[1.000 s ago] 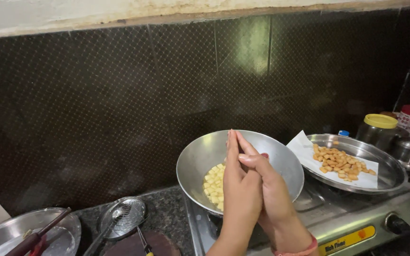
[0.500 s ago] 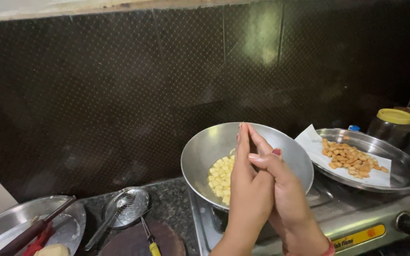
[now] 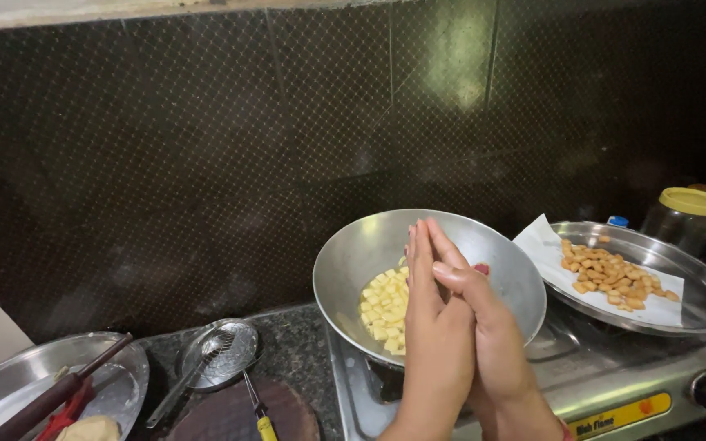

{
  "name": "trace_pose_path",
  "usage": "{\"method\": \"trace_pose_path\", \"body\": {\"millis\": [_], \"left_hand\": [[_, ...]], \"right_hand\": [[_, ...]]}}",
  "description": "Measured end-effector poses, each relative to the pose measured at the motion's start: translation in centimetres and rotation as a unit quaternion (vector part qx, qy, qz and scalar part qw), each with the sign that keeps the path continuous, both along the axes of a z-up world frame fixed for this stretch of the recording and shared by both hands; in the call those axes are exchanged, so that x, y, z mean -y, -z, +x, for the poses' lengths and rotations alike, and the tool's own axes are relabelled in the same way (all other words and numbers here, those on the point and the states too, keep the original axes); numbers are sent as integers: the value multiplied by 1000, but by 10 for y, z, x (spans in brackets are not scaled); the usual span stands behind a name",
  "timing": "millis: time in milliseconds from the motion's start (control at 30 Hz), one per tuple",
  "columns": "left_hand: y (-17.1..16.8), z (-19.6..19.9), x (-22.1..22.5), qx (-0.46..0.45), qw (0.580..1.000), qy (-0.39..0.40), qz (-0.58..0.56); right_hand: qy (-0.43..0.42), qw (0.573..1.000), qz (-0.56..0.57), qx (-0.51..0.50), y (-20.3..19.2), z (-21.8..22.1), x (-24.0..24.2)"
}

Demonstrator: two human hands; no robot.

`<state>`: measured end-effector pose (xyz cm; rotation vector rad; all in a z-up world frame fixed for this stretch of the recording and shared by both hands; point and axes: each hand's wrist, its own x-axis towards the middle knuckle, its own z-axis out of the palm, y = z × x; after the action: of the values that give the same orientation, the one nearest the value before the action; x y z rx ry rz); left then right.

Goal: The person stirs dough pieces in a pan of oil with a skimmer and then rests their hands on a wooden board while holding a small tool.

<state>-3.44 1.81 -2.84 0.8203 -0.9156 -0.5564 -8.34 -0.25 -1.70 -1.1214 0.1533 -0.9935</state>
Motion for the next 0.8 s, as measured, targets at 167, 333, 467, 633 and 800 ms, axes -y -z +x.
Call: {"method": "trace_pose_path", "body": {"millis": [167, 333, 467, 633, 800], "left_hand": [[4, 4, 1, 17, 999, 27, -9], [4, 2, -1, -40, 995, 86, -31], [7, 3, -3, 70, 995, -14, -65], [8, 2, -3, -10, 999, 49, -22], [-7, -2, -14, -9, 998, 41, -50]], "right_hand": [[6, 999, -44, 12, -2, -1, -3], [-7, 998, -62, 15, -1, -1, -4], [-20, 997, -73, 29, -1, -1, -6], [-22, 996, -75, 33, -4, -2, -9], [-31, 998, -46, 27, -5, -3, -11]]}}
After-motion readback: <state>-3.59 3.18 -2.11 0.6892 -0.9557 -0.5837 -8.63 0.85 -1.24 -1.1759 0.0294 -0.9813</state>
